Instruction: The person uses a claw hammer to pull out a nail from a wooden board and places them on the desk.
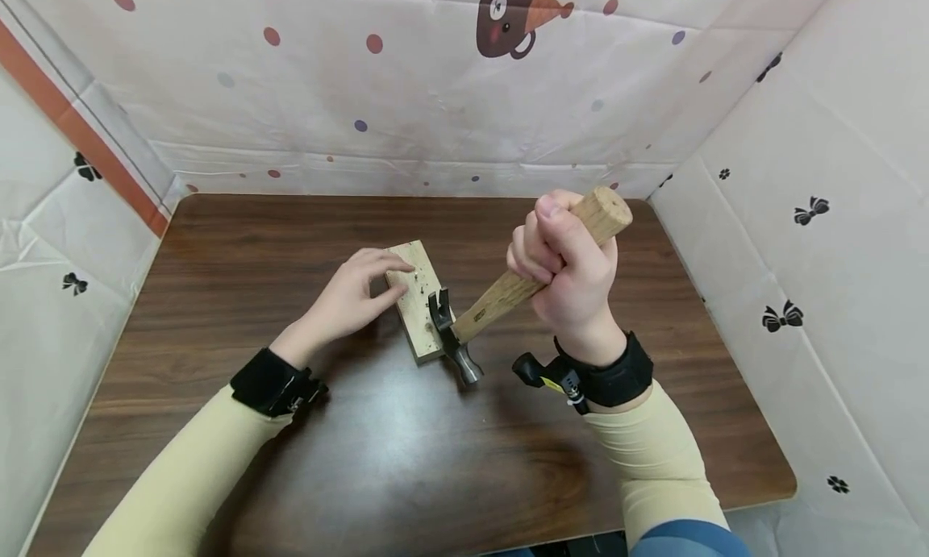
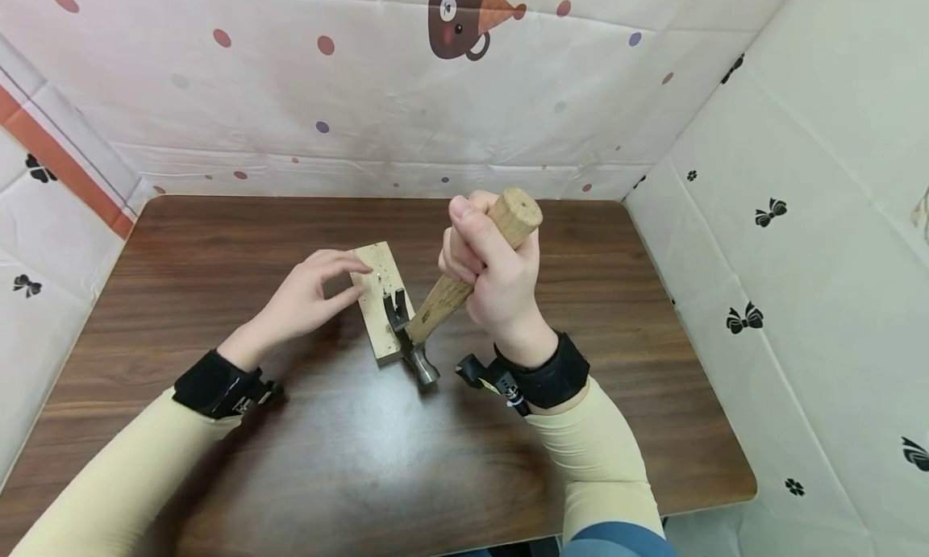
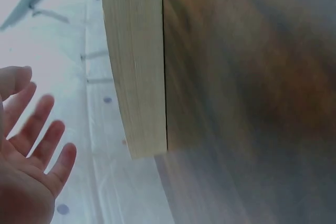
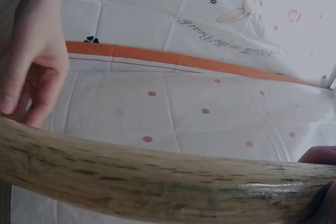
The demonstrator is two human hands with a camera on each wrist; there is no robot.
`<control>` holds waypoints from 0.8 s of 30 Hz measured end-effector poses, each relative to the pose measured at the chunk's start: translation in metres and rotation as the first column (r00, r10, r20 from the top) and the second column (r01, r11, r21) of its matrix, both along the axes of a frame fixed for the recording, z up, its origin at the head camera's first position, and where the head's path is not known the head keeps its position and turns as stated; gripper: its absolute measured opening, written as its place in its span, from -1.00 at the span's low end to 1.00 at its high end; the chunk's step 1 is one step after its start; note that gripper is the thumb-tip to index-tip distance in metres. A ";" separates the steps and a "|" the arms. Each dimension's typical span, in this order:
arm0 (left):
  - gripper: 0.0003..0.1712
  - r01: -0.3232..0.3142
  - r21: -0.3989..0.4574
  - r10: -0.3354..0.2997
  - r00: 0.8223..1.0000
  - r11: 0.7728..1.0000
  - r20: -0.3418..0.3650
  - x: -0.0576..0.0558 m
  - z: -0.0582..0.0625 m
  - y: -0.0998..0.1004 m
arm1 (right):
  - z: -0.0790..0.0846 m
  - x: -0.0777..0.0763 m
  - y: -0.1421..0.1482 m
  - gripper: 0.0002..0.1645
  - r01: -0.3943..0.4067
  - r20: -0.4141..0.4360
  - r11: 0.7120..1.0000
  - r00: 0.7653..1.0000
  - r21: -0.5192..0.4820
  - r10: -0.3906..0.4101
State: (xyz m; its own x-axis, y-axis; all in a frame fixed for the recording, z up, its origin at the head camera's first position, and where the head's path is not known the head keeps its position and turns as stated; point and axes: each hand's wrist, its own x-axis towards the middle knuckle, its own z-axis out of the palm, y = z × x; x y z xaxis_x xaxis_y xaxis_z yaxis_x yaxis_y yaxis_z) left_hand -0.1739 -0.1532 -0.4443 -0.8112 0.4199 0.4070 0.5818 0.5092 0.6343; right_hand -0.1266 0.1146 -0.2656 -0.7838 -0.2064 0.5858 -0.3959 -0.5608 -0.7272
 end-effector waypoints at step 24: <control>-0.89 0.132 0.013 -0.130 0.988 0.991 -0.083 0.031 -0.011 0.021 | 0.000 0.008 0.002 -0.33 -0.052 0.042 0.998 0.998 -0.030 0.053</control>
